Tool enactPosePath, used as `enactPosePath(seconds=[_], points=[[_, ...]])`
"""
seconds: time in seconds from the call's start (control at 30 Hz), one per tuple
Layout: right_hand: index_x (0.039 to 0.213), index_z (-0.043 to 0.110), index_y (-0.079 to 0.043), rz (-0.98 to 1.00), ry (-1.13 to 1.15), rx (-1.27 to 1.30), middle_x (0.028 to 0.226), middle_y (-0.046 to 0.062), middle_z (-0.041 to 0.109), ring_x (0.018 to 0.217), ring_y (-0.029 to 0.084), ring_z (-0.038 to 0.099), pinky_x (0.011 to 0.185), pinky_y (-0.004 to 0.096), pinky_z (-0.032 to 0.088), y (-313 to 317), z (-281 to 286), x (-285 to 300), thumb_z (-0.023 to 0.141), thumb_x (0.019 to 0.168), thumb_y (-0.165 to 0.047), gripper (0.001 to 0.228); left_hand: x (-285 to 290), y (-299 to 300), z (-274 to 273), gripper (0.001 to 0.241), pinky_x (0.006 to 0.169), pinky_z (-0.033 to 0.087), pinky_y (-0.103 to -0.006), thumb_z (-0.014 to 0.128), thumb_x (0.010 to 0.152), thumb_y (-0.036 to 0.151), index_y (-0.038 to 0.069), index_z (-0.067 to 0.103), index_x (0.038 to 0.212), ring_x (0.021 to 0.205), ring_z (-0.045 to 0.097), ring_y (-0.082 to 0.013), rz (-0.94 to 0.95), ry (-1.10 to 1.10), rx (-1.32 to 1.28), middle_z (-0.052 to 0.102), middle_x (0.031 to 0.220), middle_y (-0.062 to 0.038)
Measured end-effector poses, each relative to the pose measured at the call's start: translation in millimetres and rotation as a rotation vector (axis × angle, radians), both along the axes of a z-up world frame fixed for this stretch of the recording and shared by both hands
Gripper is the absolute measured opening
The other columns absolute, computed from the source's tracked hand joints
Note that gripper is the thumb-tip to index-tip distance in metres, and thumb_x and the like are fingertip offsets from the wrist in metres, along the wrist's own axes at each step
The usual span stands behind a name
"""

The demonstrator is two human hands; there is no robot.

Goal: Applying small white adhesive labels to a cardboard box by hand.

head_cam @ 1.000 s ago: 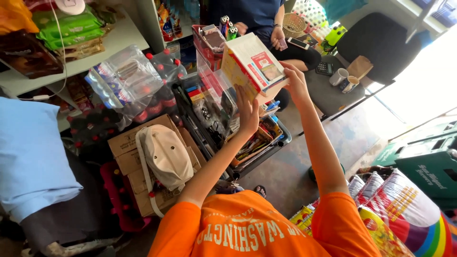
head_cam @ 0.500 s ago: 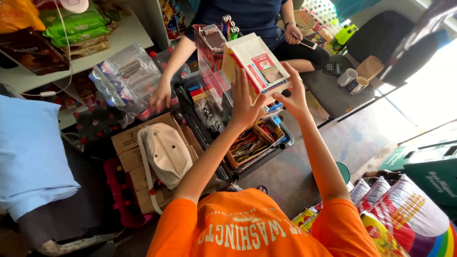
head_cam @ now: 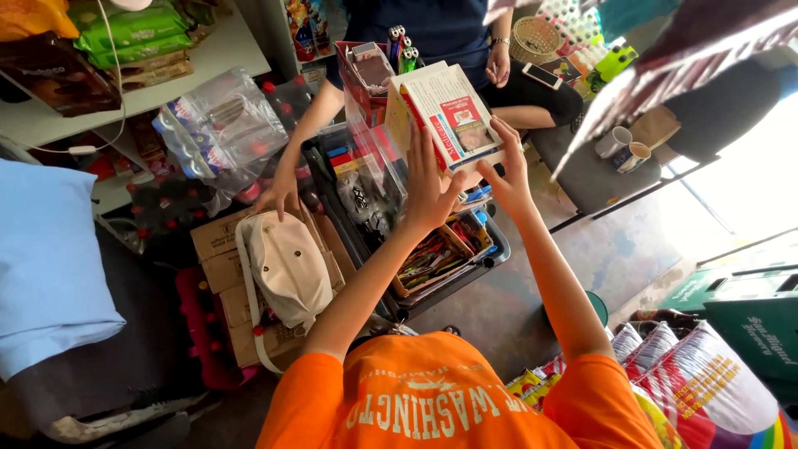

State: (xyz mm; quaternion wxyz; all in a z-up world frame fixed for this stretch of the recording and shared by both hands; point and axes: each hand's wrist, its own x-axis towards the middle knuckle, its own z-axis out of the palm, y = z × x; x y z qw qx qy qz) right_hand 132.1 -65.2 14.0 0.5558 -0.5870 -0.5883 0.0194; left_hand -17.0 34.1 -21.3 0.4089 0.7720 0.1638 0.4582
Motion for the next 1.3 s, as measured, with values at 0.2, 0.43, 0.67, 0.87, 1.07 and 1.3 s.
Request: enactPosePath(seconds=[0.2,0.43,0.67,0.87,1.07,1.3], points=[[0.158,0.039,-0.01,0.047,0.21,-0.006,0.155,0.016,0.04,0.145,0.027,0.04,0.12,0.054,0.033,0.4,4.6,-12.6,0.073,0.102,-0.025,0.067,13.5,-14.7,-0.1,0.089,0.119,0.003,-0.074,0.039,0.104,0.056,0.008,-0.003,0.166,0.157,-0.002,-0.0482,0.03,-0.057,-0.045,-0.013,0.169,-0.028],[0.148,0.052,-0.008,-0.082,0.056,0.092,0.132,0.012,0.053,0.118,0.02,0.053,0.102,0.044,0.048,14.3,-8.7,8.4,0.074,0.096,-0.057,0.075,7.4,-7.8,0.6,0.095,0.117,0.012,-0.0777,0.046,0.103,0.063,0.003,0.006,0.165,0.158,0.006,-0.0482,0.116,0.06,0.121,0.001,0.17,-0.029],[0.125,0.064,-0.003,-0.128,0.02,0.24,0.123,0.014,0.057,0.109,0.023,0.058,0.093,0.035,0.05,18.8,-15.0,12.2,0.079,0.084,-0.065,0.075,-1.2,3.8,4.8,0.076,0.118,0.028,-0.07,0.039,0.109,0.054,0.007,0.018,0.165,0.156,0.02,-0.048,0.13,0.062,0.264,0.009,0.169,-0.029],[0.124,0.068,-0.005,-0.132,-0.284,0.238,0.148,0.02,0.048,0.122,0.035,0.062,0.103,0.047,0.048,2.4,-34.9,26.8,0.077,0.096,-0.044,0.049,-8.7,34.3,-11.7,0.047,0.115,0.042,-0.0561,0.042,0.112,0.037,0.02,0.046,0.156,0.148,0.039,-0.0435,0.056,-0.023,0.356,0.025,0.166,-0.021],[0.106,0.065,-0.002,0.036,-0.204,0.322,0.152,0.024,0.041,0.121,0.047,0.066,0.099,0.057,0.052,-6.7,-16.6,13.8,0.07,0.105,-0.015,0.014,-4.5,40.0,-12.3,0.044,0.104,0.054,-0.0456,0.051,0.109,0.045,0.023,0.055,0.148,0.135,0.055,-0.0406,0.195,-0.02,0.488,0.039,0.158,-0.02],[0.103,0.068,-0.004,0.007,-0.16,0.278,0.127,0.011,0.04,0.099,0.024,0.057,0.08,0.043,0.056,-17.1,-20.5,9.7,0.069,0.103,0.001,0.006,-12.4,33.8,6.4,0.046,0.064,0.067,-0.0354,0.051,0.108,0.051,0.013,0.056,0.135,0.126,0.069,-0.0275,0.285,0.131,0.588,0.046,0.154,-0.011]])
